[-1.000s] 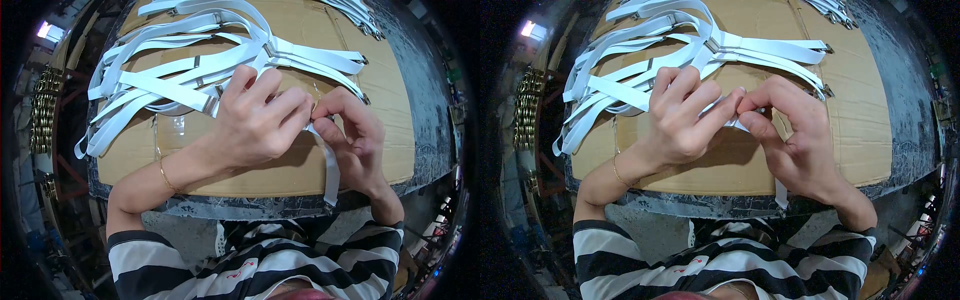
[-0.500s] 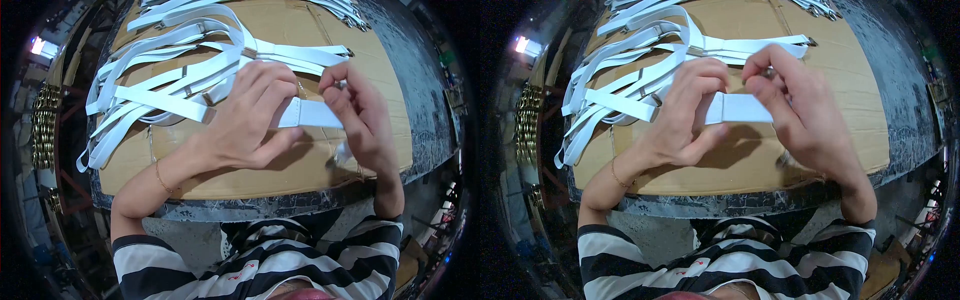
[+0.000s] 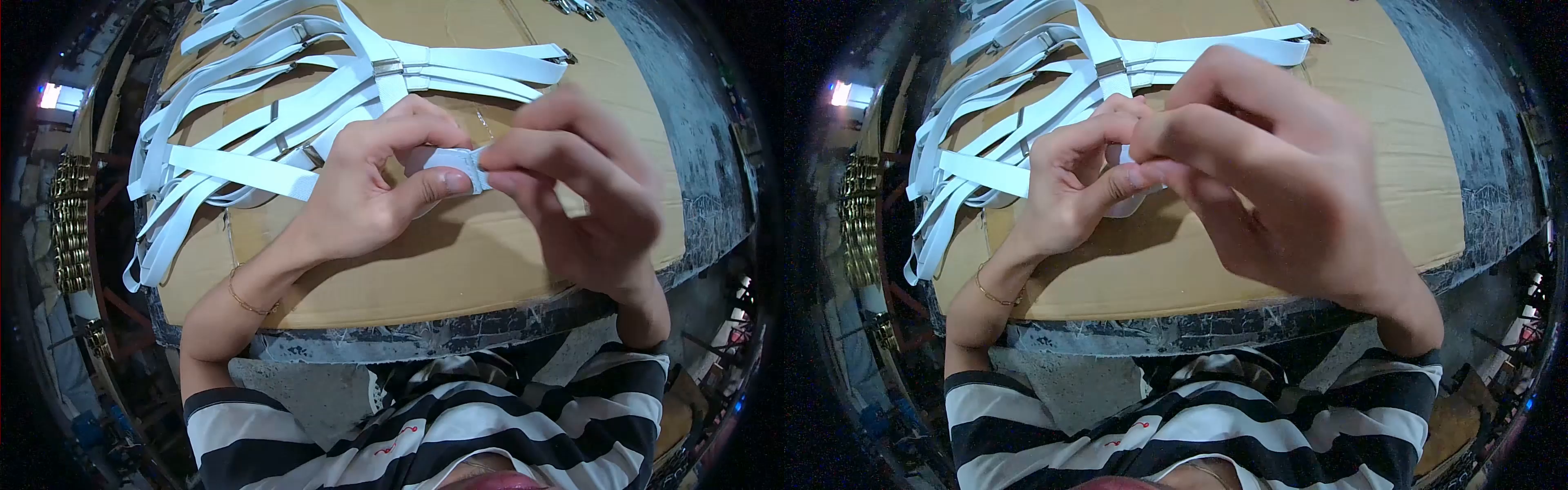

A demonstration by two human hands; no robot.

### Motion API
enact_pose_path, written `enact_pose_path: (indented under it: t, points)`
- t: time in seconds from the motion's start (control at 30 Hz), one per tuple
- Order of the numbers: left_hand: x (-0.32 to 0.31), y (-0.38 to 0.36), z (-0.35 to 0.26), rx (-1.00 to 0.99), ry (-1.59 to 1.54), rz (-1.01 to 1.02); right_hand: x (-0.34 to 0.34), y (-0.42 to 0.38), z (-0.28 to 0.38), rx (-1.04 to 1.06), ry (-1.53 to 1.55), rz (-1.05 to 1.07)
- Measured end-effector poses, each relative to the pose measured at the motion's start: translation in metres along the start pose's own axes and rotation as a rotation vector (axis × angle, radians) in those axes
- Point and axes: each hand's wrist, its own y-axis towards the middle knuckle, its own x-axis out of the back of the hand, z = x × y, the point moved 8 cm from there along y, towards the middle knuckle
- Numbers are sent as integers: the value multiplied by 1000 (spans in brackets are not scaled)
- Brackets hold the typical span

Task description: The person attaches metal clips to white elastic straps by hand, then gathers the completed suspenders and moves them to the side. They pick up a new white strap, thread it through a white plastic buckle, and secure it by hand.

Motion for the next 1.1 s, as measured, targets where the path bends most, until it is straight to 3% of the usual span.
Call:
enact_pose_path:
  t: [0.2, 0.27, 0.37, 0.4, 0.47, 0.57, 0.7, 0.8, 0.87, 1.1]
  points:
    - [1, 0, 5, 54, -35, -31, -21, -6, -21, -213, 135, 63]
    - [0, 2, 1, 7, 12, -33, -23, -14, -36, -416, 313, -27]
    - [1, 2, 0, -5, 70, -38, -26, -19, -40, -471, 327, -18]
    - [1, 2, 0, -7, 72, -40, -27, -18, -40, -468, 327, -18]
    - [2, 1, 1, 17, 94, -49, -21, -12, -20, -196, 65, -24]
    - [5, 2, 3, 62, 120, -62, -21, -11, -11, -47, -47, -15]
    - [1, 0, 6, 153, 119, 7, -21, -11, -9, 13, -99, -38]
    - [6, 0, 9, 132, 8, -79, -22, -11, -12, -25, -81, -10]
    - [2, -5, 23, 368, -198, -39, -24, -9, -14, 8, 15, 54]
    - [1, -1, 30, 365, -169, 51, -29, -6, -27, -32, 248, 219]
